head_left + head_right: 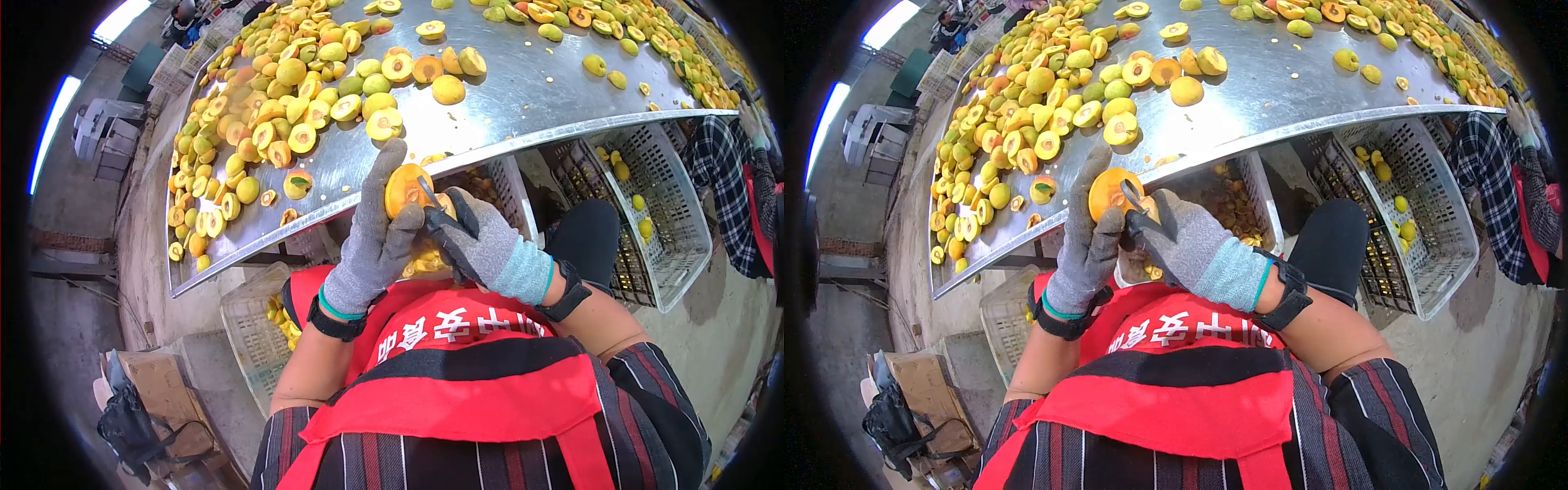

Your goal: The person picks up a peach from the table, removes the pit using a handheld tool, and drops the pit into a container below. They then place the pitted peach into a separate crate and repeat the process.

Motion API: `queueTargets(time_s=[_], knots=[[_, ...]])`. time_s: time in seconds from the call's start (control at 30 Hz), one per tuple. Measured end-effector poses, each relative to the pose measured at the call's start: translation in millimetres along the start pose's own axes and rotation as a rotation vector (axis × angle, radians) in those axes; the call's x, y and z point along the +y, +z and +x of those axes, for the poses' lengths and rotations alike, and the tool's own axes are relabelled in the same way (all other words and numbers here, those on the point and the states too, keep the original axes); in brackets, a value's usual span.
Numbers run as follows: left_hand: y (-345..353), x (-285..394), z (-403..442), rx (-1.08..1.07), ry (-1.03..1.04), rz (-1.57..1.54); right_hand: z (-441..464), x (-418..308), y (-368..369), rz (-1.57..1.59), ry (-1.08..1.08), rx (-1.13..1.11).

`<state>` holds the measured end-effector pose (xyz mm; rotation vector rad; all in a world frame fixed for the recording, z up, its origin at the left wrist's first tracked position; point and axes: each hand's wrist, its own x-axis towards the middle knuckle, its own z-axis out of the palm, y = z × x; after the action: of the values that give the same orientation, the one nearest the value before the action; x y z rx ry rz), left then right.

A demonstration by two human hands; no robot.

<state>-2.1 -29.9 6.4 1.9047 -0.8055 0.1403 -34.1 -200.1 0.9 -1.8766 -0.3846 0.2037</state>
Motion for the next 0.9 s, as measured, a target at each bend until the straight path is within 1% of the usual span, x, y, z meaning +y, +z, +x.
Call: queueTargets(time_s=[0.03, 0.1, 0.13, 0.17, 0.2, 0.23, 0.3, 0.33, 0.37, 0.4, 0.43, 0.47, 0.53, 0.57, 0.6, 0.63, 0.67, 0.7, 0.73, 0.77, 0.83, 0.9], knots=[[0.7, 0.5, -0.9, 0.011, -0.001, 0.024, 0.4, -1.9, 0.6, 0.000, 0.001, 0.000], [1.8, -1.2, -2.9, 0.005, -0.029, 0.016, 0.8, -7.9, 2.4, 0.238, 0.217, -0.033], [2.2, -2.6, -3.9, 0.001, -0.055, 0.010, 0.6, -7.6, 2.3, 0.238, 0.219, -0.034], [1.1, -4.7, -5.4, 0.001, -0.057, 0.009, 0.3, -7.3, 2.3, 0.137, 0.214, -0.050], [-1.8, -7.5, -6.8, -0.064, -0.088, -0.010, -0.1, -7.0, 2.3, 0.035, 0.209, -0.067], [-4.6, -9.2, -7.4, -0.129, -0.118, -0.028, -0.7, -8.9, 0.9, 0.035, 0.209, -0.069], [-8.7, -10.3, -8.7, -0.149, -0.115, -0.031, -3.6, -14.3, -3.4, 0.289, 0.242, -0.158], [-9.5, -10.3, -9.0, -0.169, -0.110, -0.035, -4.6, -13.7, -6.2, 0.291, 0.244, -0.159], [-9.4, -8.1, -8.3, -0.170, -0.112, -0.036, -5.0, -12.4, -9.6, 0.560, 0.269, -0.288], [-9.5, -3.6, -6.6, -0.169, -0.118, -0.126, -5.0, -12.3, -11.5, 0.829, 0.291, -0.417], [-9.9, 0.9, -5.1, -0.167, -0.125, -0.216, -6.7, -15.1, -8.7, 0.877, 0.363, -0.396], [-11.2, 4.8, -3.5, -0.167, -0.125, -0.216, -6.5, -14.5, -9.3, 0.878, 0.363, -0.396], [-12.8, 11.0, -1.1, -0.199, -0.095, -0.283, -6.2, -11.8, -12.3, 1.076, 0.373, -0.521], [-11.2, 12.8, -1.2, -0.201, -0.097, -0.284, -7.0, -12.8, -14.9, 1.193, 0.479, -0.570], [-8.7, 14.4, -0.7, -0.167, -0.119, -0.372, -7.0, -9.5, -13.9, 1.193, 0.480, -0.569], [-6.3, 15.3, -0.2, -0.131, -0.140, -0.459, -6.3, -3.6, -10.9, 1.415, 0.535, -0.646], [-3.8, 14.8, -0.5, -0.130, -0.140, -0.459, -6.0, 0.5, -8.3, 1.638, 0.590, -0.723], [-0.9, 13.4, -1.1, -0.103, -0.158, -0.549, -6.6, 1.7, -6.9, 1.700, 0.584, -0.736], [2.2, 12.2, -1.3, -0.076, -0.175, -0.638, -6.8, 2.8, -6.1, 1.699, 0.584, -0.737], [5.4, 11.5, -1.0, -0.075, -0.176, -0.638, -7.3, 3.9, -5.3, 1.676, 0.559, -0.714], [11.6, 10.7, -0.3, -0.010, -0.153, -0.694, -10.0, 2.4, -3.5, 1.654, 0.535, -0.689], [14.2, 12.8, 0.4, 0.022, -0.179, -0.695, -12.2, -4.8, -2.5, 1.353, 0.444, -0.482]])
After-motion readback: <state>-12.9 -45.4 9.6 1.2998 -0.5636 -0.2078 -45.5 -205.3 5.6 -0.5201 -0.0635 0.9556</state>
